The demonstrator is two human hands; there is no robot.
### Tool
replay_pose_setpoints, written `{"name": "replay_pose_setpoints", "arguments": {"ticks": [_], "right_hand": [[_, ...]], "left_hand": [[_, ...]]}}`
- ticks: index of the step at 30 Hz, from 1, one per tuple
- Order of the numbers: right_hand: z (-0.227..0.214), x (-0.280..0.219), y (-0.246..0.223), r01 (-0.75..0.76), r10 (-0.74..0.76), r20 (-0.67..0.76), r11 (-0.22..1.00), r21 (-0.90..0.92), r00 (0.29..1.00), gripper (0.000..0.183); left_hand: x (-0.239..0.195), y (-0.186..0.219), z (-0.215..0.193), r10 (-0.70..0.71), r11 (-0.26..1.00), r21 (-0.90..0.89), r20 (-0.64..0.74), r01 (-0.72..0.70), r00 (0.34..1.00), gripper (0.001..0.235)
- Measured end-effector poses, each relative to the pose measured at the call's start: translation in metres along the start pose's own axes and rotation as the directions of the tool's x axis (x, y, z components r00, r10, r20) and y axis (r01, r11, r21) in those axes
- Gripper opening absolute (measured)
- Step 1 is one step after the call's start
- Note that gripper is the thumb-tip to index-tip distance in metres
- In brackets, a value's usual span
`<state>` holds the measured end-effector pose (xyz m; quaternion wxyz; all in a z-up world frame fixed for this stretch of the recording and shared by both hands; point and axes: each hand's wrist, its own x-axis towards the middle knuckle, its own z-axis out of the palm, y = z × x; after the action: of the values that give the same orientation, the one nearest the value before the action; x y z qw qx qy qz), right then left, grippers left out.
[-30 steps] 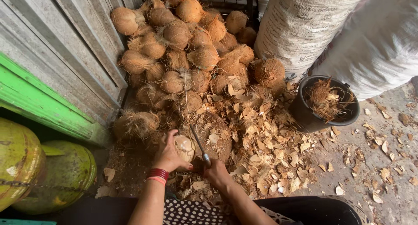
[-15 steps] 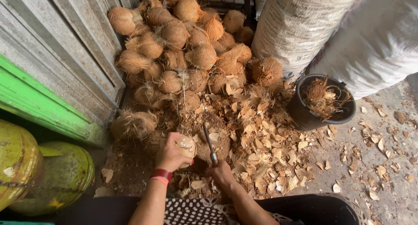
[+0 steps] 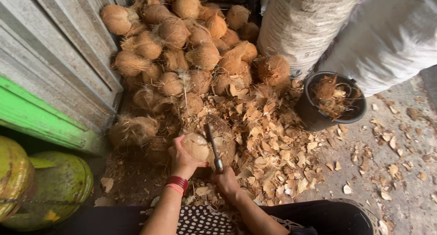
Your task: The person sits on the floor and uses a long, curved knife to husk coconuts. They hold each coconut in their left hand and repeatedly strike the husk with the knife in their right hand to remove the fibrous outer layer. The person works through a large pile of coconuts, placing the finished husked coconuts into a green plastic crate.
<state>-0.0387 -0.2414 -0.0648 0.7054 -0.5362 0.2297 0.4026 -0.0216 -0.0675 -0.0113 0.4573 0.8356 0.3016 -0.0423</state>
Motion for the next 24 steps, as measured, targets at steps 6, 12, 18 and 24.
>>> {"name": "replay_pose_setpoints", "arguments": {"ticks": [6,12,18,24], "right_hand": [[0.003,-0.002,0.003,0.205,-0.360,-0.033,0.603,-0.771,0.932,0.041],[0.024,-0.045,-0.031,0.211,-0.219,0.087,0.648,-0.732,0.972,0.023],[0.026,-0.081,-0.049,0.136,-0.092,0.106,0.802,-0.581,0.990,0.008],[0.027,-0.088,-0.044,0.636,-0.641,0.235,0.514,-0.577,0.731,0.009]], "left_hand": [[-0.002,0.022,-0.013,-0.034,0.975,0.220,-0.007,0.034,0.999,0.121],[-0.015,0.024,-0.019,0.040,0.961,0.273,-0.028,-0.031,0.999,0.117],[-0.017,0.006,0.000,0.070,0.957,0.284,-0.041,-0.056,0.997,0.107],[-0.019,0.015,-0.002,0.157,0.955,0.269,-0.084,-0.129,0.984,0.114]]}}
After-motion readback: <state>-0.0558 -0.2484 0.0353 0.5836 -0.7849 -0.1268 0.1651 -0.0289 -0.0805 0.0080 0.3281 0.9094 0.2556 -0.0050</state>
